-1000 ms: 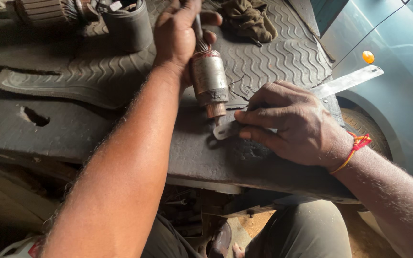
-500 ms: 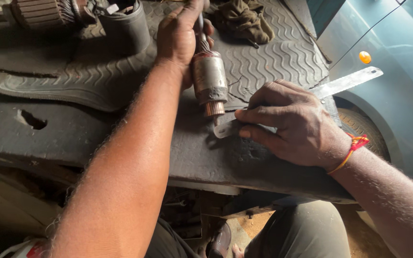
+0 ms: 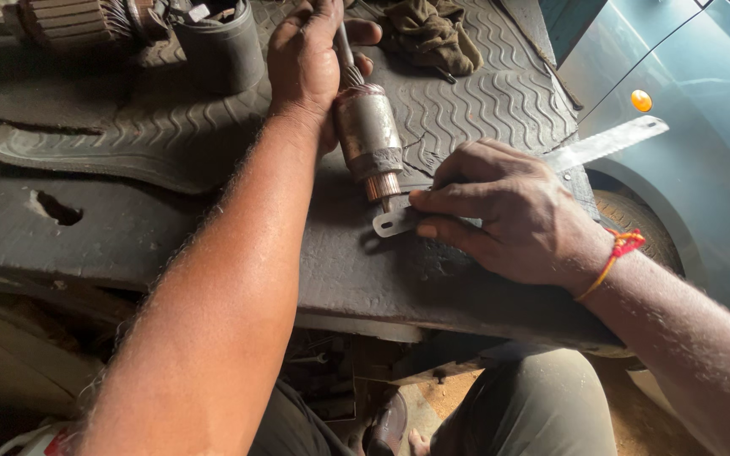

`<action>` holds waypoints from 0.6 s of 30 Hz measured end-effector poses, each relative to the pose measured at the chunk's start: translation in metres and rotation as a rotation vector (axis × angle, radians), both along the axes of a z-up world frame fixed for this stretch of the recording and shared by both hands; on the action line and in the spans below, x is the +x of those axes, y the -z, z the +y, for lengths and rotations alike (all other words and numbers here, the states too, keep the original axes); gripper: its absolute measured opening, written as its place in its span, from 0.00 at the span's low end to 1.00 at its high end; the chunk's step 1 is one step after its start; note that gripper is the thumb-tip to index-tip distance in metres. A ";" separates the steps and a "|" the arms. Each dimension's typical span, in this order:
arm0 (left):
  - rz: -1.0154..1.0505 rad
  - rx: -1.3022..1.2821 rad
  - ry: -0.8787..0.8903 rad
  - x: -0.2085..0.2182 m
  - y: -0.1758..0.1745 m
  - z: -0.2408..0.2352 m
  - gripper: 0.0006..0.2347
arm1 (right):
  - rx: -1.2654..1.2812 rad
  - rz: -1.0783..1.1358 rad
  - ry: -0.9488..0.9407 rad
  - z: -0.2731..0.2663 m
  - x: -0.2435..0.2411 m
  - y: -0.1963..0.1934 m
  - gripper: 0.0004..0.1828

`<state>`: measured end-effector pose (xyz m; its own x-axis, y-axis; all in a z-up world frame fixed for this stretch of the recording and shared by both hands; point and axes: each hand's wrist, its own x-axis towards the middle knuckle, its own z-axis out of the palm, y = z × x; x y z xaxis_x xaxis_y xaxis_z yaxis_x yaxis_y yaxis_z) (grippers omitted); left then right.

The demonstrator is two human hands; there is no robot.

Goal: The person uses a flat metal tool to scrape and clean the surface of a cylindrical motor component held in the left hand. The person repeatedly rotates the component and scrapes different sections while seated at a workbench.

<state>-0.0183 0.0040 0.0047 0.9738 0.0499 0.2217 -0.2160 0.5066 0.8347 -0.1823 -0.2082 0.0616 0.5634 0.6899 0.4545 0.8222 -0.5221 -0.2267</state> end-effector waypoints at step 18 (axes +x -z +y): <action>-0.006 0.030 0.109 0.005 -0.001 0.006 0.14 | -0.002 -0.075 -0.075 0.001 -0.001 -0.001 0.14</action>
<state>-0.0130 0.0097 0.0053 0.9716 -0.0634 0.2278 -0.1662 0.5021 0.8487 -0.1832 -0.2075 0.0625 0.4746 0.7297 0.4922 0.8736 -0.4590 -0.1620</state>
